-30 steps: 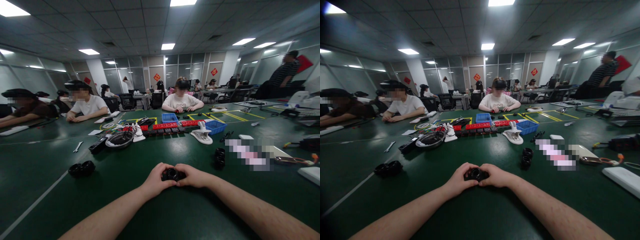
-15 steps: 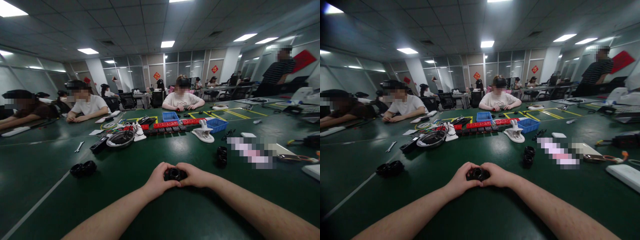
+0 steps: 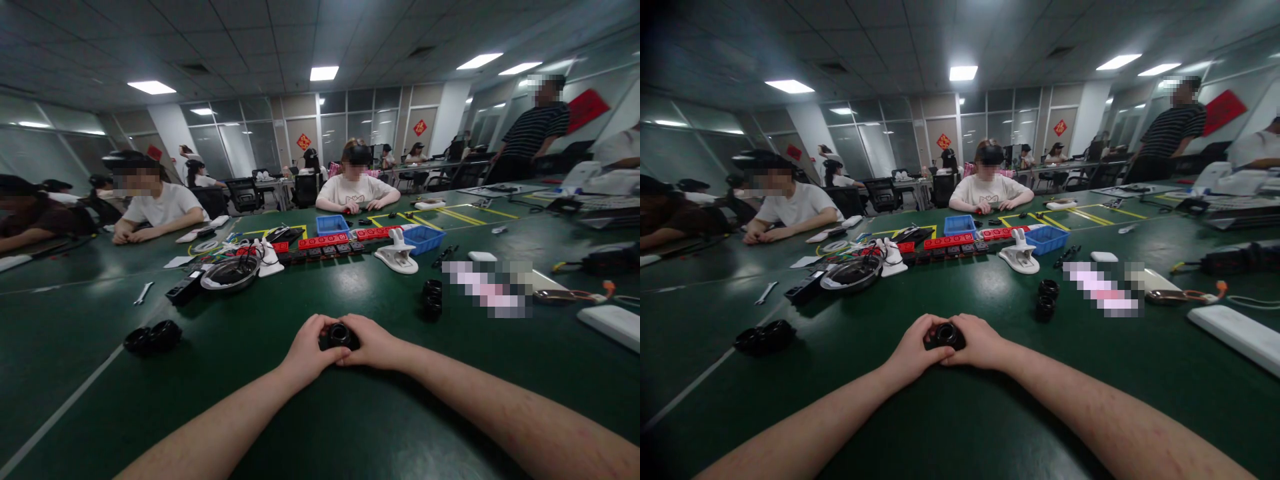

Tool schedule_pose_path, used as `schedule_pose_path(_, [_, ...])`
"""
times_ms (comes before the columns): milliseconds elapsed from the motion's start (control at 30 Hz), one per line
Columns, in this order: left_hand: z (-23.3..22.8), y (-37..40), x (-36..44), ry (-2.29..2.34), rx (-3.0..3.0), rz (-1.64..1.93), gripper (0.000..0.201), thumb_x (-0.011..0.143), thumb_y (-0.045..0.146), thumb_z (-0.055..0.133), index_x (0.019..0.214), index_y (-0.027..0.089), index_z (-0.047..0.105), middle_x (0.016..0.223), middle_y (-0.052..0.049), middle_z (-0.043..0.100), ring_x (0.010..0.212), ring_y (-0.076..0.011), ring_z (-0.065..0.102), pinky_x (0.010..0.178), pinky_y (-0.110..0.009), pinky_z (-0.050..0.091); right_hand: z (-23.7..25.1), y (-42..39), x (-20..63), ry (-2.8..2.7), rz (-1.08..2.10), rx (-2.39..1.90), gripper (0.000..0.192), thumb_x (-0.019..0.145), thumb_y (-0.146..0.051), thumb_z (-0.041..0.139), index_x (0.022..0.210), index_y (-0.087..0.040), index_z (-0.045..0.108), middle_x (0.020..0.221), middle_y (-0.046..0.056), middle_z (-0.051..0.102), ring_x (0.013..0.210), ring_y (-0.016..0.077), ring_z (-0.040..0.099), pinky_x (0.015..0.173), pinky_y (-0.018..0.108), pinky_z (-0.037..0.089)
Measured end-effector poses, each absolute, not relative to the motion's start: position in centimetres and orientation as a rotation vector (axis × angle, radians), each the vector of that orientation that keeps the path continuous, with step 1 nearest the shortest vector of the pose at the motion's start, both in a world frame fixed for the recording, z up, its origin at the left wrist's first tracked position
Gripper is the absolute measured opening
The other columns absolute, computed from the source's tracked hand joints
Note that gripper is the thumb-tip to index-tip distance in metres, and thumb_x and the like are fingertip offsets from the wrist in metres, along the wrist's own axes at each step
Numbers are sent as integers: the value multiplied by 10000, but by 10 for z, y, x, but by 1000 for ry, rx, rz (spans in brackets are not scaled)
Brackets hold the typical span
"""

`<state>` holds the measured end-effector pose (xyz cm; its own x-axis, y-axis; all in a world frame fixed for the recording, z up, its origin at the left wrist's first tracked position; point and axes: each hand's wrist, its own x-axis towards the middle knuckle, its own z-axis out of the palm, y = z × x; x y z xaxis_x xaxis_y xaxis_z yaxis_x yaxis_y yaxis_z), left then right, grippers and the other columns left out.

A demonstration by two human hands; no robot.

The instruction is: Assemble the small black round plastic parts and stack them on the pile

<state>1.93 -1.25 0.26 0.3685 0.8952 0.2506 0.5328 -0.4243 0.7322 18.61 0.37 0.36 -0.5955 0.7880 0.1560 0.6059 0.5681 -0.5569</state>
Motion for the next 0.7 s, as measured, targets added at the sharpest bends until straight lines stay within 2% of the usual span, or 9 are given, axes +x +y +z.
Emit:
schedule_pose_path(233, [3, -13, 20, 1183, 2109, 827, 348, 617, 307, 640, 934, 214, 530, 857, -11, 498, 768, -164, 483, 611, -247, 388, 6, 17, 203, -2471, 981, -919, 283, 632, -251, 623, 879, -141, 538, 825, 8, 515, 778, 155, 483, 680, 249, 373])
schedule_pose_path(433, [2, -12, 19, 1168, 2096, 829, 482, 618, 326, 639, 1062, 239, 472, 896, -20, 480, 790, -167, 484, 628, -250, 404, 4, 18, 202, -2490, 976, -877, 246, 662, -252, 598, 876, -142, 546, 842, 12, 512, 764, 146, 478, 675, 243, 376])
schedule_pose_path(700, [6, -12, 19, 1170, 2124, 801, 404, 622, 350, 633, 996, 241, 525, 841, -10, 482, 763, -164, 481, 610, -244, 389, 6, 16, 201, -2481, 962, -926, 243, 648, -263, 608, 848, -143, 541, 799, -2, 498, 735, 137, 474, 640, 230, 369])
